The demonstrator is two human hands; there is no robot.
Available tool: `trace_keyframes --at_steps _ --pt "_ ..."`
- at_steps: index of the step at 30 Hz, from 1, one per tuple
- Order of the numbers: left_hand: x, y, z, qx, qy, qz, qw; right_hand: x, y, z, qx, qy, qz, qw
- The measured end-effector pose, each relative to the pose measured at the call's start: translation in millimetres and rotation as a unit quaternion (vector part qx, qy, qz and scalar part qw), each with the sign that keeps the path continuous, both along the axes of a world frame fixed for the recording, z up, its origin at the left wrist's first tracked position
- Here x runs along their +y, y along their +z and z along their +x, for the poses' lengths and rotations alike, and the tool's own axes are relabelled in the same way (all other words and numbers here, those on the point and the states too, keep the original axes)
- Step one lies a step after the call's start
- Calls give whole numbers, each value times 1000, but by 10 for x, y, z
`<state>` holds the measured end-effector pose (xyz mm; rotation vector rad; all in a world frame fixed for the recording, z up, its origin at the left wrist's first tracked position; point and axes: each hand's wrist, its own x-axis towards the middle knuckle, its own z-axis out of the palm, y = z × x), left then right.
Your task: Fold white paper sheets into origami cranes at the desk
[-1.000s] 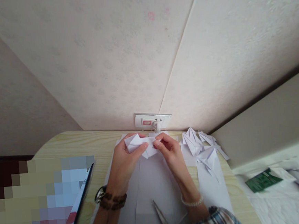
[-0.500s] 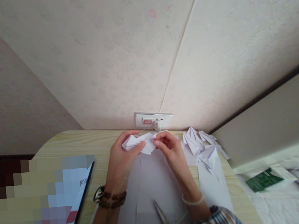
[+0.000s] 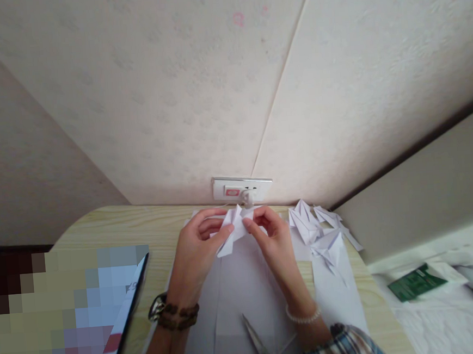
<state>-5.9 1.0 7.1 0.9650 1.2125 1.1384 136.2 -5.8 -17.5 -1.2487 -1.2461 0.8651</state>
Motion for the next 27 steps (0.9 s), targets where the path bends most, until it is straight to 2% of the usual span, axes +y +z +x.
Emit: trace_keyframes --at_steps 9,16,21,27 --pt "-11 -16 10 -45 -47 -16 998 -7 4 13 24 17 27 999" --pt "-17 5 19 -40 -71 -30 996 -4 53 23 37 54 48 997" --pt "-2 -36 12 38 -57 25 997 -9 88 44 -1 114 49 992" --pt "-6 -43 3 158 -55 113 979 -21 90 52 -20 126 52 990"
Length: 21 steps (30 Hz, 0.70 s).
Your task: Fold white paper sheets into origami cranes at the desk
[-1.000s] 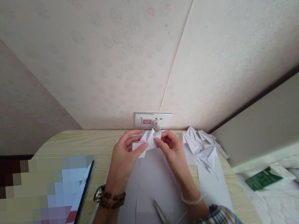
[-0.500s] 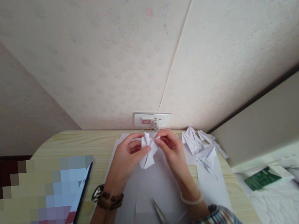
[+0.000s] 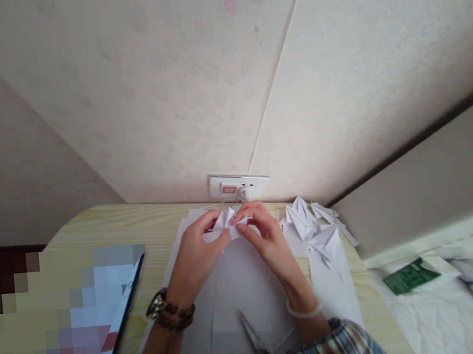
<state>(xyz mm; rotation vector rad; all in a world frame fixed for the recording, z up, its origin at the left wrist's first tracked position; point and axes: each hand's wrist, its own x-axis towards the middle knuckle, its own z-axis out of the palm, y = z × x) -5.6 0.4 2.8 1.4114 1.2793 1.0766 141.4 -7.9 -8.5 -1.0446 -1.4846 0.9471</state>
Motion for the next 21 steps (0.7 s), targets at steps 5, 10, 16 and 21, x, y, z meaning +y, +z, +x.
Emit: trace_keyframes --at_steps 5,10,16,21 --pt "-4 29 7 -18 -2 -17 1000 -7 -1 14 8 -19 15 1000" --pt "-3 72 11 -63 -6 -43 997 -14 1 23 12 -16 15 1000" --pt "-22 72 -5 -93 -6 -85 992 -13 19 14 19 4 2 1000" --pt "-36 47 -18 -145 -24 -141 979 -19 20 15 22 25 -13 999"
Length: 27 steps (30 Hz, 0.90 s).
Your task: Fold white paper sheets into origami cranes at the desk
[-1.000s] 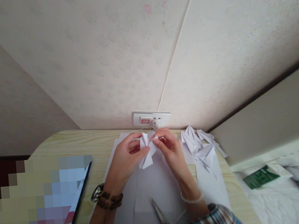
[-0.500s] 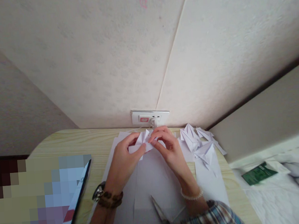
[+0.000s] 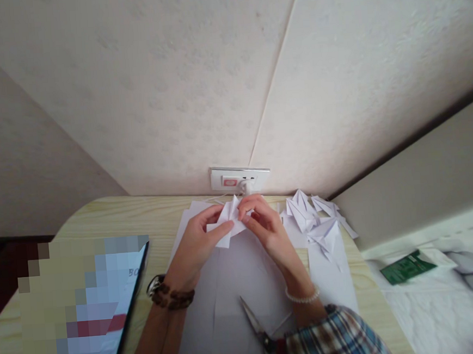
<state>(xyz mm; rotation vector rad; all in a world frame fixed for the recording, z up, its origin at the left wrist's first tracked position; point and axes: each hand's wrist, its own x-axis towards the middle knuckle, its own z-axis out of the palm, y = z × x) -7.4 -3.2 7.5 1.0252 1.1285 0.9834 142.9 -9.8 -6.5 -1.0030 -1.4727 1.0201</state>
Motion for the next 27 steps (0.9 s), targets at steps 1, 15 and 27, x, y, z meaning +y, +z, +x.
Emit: trace_keyframes --at_steps 1,15,27 --pt "-4 -1 -4 -21 -7 -19 1000 -2 3 0 2 2 -3 1000" --pt "8 22 -6 -141 -26 -114 983 25 -34 16 40 24 -15 999" --pt "16 -24 41 -90 22 -46 995 -3 -49 -72 27 -27 -35 999"
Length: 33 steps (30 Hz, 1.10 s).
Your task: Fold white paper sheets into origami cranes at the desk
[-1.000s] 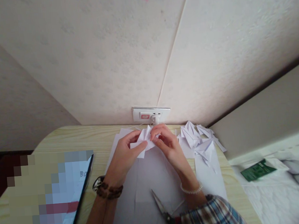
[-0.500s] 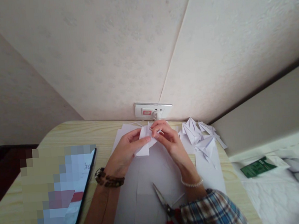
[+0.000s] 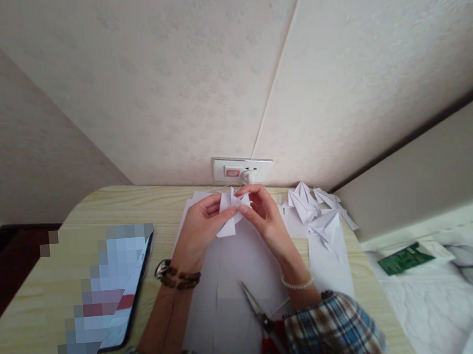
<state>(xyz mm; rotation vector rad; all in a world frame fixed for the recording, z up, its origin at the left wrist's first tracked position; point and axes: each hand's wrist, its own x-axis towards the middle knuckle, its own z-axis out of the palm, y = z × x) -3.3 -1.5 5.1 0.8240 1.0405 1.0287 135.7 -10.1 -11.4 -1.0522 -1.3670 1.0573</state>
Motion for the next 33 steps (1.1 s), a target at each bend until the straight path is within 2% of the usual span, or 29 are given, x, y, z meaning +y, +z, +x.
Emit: trace_keyframes --at_steps 7,12,17,27,33 --pt "28 -107 12 45 41 84 995 43 -42 -34 -126 -105 0 987" --pt "38 -155 13 76 59 129 987 56 -44 -27 -177 -107 23 978" --pt "26 -134 26 93 55 146 983 53 -24 -47 -199 -117 40 972" --pt "24 -108 39 53 74 102 991 52 -41 -58 -154 -124 39 979" --pt "24 -126 30 104 84 132 982 19 -21 -27 -122 -173 68 975"
